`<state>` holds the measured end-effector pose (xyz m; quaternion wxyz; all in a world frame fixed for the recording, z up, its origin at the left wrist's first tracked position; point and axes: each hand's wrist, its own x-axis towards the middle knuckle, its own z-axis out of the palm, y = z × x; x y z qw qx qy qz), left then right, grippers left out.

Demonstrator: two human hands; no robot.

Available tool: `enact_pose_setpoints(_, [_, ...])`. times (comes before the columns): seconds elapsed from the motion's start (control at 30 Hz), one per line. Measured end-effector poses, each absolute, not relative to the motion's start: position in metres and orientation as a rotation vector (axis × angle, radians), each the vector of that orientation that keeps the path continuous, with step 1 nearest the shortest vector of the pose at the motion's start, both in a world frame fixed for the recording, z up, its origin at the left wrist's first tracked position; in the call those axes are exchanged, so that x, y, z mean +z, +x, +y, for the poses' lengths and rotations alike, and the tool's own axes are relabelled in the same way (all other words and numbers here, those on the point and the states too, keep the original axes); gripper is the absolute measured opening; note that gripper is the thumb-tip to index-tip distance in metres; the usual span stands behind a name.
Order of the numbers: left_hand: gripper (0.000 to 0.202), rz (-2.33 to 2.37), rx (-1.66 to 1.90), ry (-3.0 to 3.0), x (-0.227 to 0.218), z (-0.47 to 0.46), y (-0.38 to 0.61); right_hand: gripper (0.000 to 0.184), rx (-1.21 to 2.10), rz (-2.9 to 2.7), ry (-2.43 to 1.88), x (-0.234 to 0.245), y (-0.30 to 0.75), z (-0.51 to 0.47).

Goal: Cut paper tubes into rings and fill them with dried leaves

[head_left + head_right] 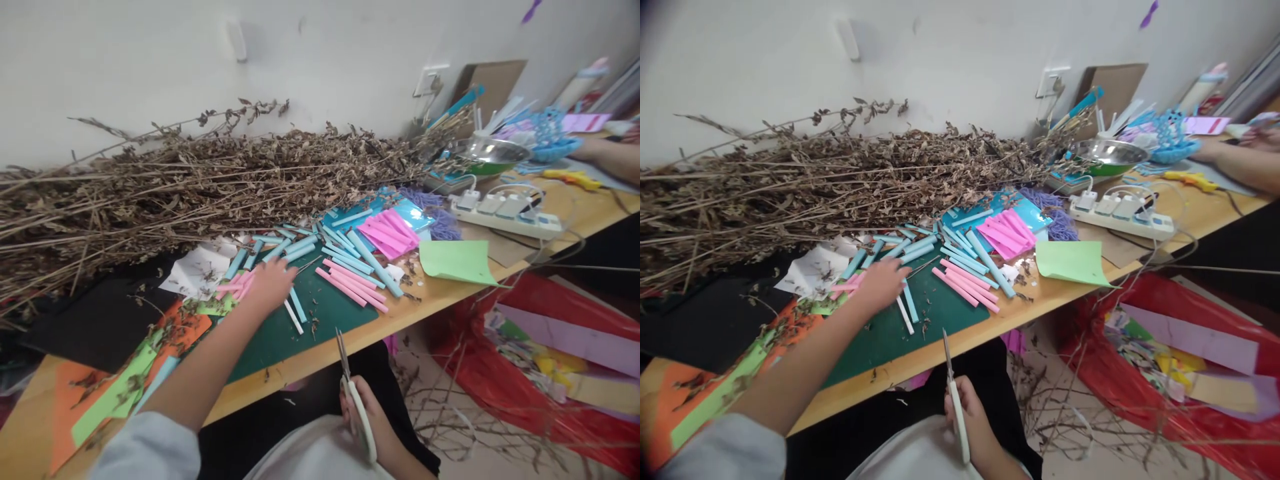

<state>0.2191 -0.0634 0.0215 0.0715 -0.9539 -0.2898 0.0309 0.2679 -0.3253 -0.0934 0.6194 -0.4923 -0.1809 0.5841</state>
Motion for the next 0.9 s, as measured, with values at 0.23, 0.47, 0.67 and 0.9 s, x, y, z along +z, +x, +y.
enact_pose_setpoints(0.23, [0.030,-0.328,0.092,-3.054,-0.008,-0.091,0.296,0.018,1.135,-0.874,-1.316,-0.090,0.279,-0.345])
enact_pose_setpoints(0.47, [0.021,-0.327,0.127,-3.059,-0.003,-0.101,0.296,0.018,1.042,-0.886,-1.405,-0.094,0.286,-0.353])
enact_pose_setpoints(0.67, [0.014,-0.543,0.251,-3.081,0.010,-0.104,0.252,0.030,1.207,-0.697,-1.269,-0.092,0.282,-0.343])
enact_pose_setpoints(0.9, [0.022,-1.080,0.264,-3.263,0.022,-0.128,0.162,0.029,1.294,-0.813,-1.277,-0.077,0.280,-0.325])
